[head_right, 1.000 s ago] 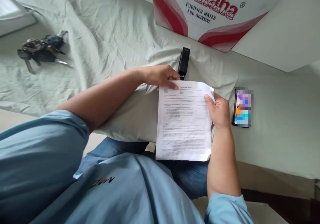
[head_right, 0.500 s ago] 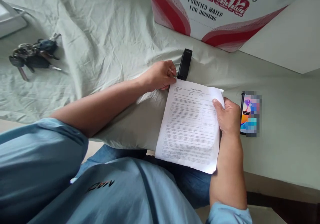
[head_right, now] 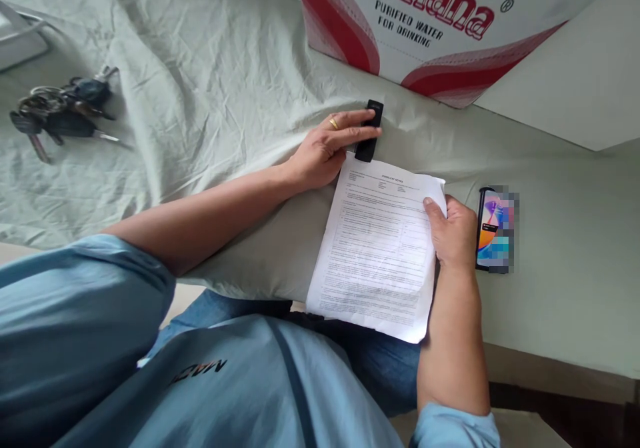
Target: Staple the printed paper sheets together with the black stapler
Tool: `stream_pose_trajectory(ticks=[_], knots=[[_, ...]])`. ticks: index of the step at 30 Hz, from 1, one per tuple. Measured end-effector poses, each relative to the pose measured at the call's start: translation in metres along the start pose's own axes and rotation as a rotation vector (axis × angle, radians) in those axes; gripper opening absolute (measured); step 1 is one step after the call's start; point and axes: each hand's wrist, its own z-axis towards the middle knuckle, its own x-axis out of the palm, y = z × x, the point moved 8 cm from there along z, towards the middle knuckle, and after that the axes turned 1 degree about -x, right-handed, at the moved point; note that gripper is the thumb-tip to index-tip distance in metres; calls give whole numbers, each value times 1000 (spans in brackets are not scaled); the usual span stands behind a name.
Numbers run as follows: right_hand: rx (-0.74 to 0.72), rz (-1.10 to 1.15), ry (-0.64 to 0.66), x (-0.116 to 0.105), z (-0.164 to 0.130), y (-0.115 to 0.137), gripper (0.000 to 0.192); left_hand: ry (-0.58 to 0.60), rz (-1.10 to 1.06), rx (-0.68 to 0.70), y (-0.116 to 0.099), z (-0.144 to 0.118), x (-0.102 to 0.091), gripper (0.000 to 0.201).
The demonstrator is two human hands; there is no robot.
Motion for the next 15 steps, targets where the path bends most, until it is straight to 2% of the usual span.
stream_pose_trajectory(ticks=[3,8,11,15], knots=[[18,3,6,-1,1,-3,40,49,-56,33,12,3,7,69],[43,50,4,-3,1,-7,39,51,-35,72,27,5,17,69],[60,76,1,-4,1,-12,40,46,31,27,17,1,14,68],[70,161,-16,-3,1,-18,49,106,213,-47,-16,-10,8,77]])
